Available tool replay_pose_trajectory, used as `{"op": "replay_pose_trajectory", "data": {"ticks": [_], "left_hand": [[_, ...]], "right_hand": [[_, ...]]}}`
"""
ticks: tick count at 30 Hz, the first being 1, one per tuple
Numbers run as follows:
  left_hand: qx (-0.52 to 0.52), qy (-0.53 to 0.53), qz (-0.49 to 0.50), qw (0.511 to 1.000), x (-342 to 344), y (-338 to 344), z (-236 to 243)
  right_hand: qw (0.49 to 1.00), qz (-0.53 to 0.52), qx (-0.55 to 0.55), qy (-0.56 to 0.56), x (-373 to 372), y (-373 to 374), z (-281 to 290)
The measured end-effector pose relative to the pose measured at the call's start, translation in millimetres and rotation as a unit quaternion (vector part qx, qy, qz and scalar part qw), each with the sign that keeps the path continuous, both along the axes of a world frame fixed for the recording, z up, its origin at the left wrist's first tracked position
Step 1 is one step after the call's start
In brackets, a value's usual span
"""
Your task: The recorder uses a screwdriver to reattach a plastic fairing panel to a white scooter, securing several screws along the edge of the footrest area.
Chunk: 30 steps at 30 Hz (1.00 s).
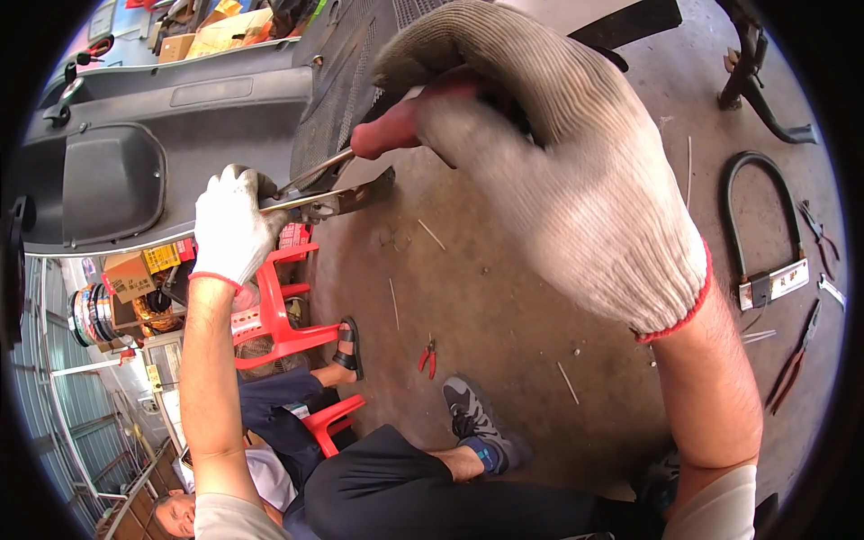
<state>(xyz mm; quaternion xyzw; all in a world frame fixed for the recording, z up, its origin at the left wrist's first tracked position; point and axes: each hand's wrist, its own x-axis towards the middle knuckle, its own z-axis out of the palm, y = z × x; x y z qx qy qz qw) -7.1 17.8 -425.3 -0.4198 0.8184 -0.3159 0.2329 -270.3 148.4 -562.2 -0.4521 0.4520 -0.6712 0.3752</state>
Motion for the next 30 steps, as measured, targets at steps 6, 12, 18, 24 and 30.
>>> {"op": "replay_pose_trajectory", "data": {"ticks": [6, 12, 18, 24, 30], "left_hand": [[0.005, 0.006, 0.006, 1.0, 2, -1, -3], [0.01, 0.006, 0.007, 1.0, -1, -1, -2], [0.004, 0.005, 0.007, 1.0, 2, -3, -3], [-0.001, 0.001, 0.014, 1.0, 0, -2, -2], [0.001, 0.002, 0.016, 1.0, 1, -3, -3]], "right_hand": [[1.0, -0.011, 0.025, 0.009, 5, 0, 1], [0.998, -0.041, 0.041, -0.039, -2, 6, -9], [0.998, -0.009, 0.047, -0.042, 2, 5, -15], [0.997, -0.005, 0.055, -0.055, 2, 4, -16], [0.997, -0.015, 0.043, -0.054, 3, 4, -19]]}}
